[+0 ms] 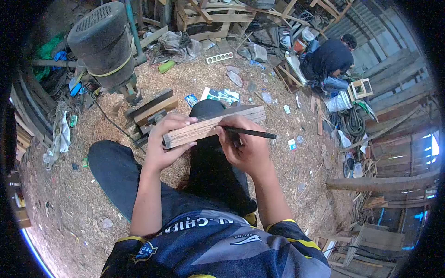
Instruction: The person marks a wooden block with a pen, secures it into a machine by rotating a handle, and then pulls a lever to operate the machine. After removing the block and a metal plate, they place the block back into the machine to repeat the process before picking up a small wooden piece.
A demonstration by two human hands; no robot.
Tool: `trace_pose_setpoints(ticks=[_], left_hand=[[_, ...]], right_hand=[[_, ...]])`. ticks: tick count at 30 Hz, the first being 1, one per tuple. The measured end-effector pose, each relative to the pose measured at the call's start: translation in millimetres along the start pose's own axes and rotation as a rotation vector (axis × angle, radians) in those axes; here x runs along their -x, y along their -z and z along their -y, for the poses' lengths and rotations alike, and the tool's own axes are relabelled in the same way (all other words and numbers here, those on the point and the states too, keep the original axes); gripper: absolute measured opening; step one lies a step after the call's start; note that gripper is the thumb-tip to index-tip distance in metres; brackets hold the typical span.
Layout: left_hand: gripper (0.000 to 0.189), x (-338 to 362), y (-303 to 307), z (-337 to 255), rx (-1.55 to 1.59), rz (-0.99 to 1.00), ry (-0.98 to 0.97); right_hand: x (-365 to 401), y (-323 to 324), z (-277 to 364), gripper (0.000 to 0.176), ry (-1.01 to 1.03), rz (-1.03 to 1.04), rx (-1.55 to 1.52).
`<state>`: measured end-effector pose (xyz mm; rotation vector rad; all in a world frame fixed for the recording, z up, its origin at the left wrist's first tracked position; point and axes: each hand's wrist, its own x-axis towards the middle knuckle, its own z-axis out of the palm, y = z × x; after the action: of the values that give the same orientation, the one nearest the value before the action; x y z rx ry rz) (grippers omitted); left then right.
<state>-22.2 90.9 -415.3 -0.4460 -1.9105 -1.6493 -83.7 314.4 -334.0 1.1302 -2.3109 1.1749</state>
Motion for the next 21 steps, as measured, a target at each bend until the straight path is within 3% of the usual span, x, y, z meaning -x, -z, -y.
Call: trace_pose_setpoints(ticks=[7, 13, 16, 19, 21], left_hand=[[0.05, -1.8, -0.9, -1.1, -0.017, 0.0, -0.006], [0.051, -1.6, -1.4, -2.4, -0.029, -0.009, -0.009], [0.052, -1.0, -1.2, -1.4, -0.032, -0.008, -0.006], [0.051, -1.2, -1.7, -2.0, -0.04, 0.0, -0.019], [0.051, -2.0, -0.7, -2.8, -0.046, -0.001, -0.024]], right_hand=[[5.5, 0.0, -2.8, 0.014, -0.085, -0.035, -0.08], [4.9, 4.5, -3.0, 0.015, 0.006, 0.007, -0.035], [5.9, 0.5, -2.9, 0.015, -0.08, -0.036, -0.09], [4.4, 0.4, -3.3, 0.014, 0.011, -0.058, 0.049], [9.9, -1.8, -7.6, 0.013, -0.079, -0.073, -0.054]])
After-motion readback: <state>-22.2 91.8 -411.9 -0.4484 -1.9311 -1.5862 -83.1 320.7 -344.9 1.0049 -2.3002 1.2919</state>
